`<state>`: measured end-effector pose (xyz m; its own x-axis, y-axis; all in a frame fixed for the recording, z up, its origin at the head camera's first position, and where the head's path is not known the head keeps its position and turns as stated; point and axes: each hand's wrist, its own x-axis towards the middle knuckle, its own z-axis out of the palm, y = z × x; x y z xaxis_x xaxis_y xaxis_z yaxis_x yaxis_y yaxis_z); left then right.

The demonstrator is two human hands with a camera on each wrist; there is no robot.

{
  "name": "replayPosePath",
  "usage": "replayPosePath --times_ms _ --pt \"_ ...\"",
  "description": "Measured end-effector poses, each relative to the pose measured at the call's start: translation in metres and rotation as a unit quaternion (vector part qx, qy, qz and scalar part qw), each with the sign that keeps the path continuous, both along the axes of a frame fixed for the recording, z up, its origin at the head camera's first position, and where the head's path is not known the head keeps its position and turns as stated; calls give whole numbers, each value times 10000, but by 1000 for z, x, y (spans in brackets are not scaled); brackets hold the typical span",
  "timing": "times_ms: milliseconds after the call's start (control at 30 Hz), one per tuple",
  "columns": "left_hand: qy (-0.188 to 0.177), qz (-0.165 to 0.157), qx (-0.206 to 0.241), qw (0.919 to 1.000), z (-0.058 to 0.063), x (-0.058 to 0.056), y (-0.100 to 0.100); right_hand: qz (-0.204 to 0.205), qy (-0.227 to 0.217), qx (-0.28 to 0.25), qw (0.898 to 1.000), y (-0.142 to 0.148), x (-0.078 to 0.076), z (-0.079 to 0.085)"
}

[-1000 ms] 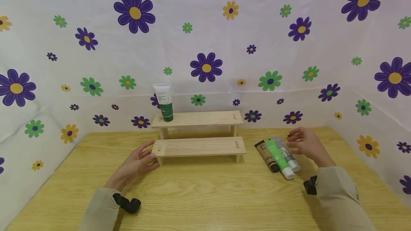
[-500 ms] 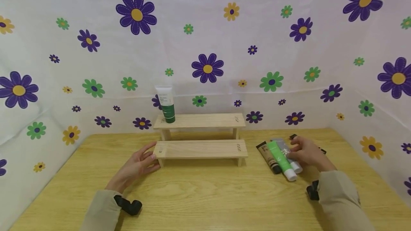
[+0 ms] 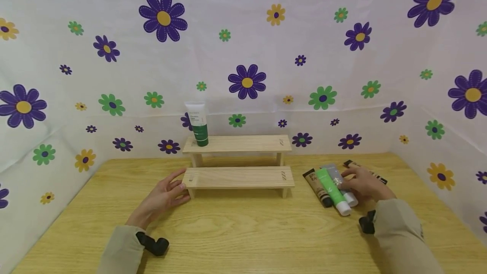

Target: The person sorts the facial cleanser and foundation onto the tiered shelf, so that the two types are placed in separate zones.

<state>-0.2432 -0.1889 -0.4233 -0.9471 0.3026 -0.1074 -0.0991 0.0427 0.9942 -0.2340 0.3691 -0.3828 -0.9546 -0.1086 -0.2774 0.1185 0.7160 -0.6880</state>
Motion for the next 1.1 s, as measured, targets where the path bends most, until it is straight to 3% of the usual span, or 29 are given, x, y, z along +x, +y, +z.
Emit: replayPosePath --times_ms 200,367,867,1100 --pt "-14 39 -39 10000 0 1 0 1 -131 -159 9998 6 0 4" --pt "-94 154 -96 9998 1 3 -1 -103 -247 -729 9970 7 1 14" --pt "64 -3 -25 10000 2 1 -2 -385 446 -1343 9892 -9 -1 36" --pt "45 -15 8 10000 2 2 1 -632 636 -1746 9805 -24 -3 45"
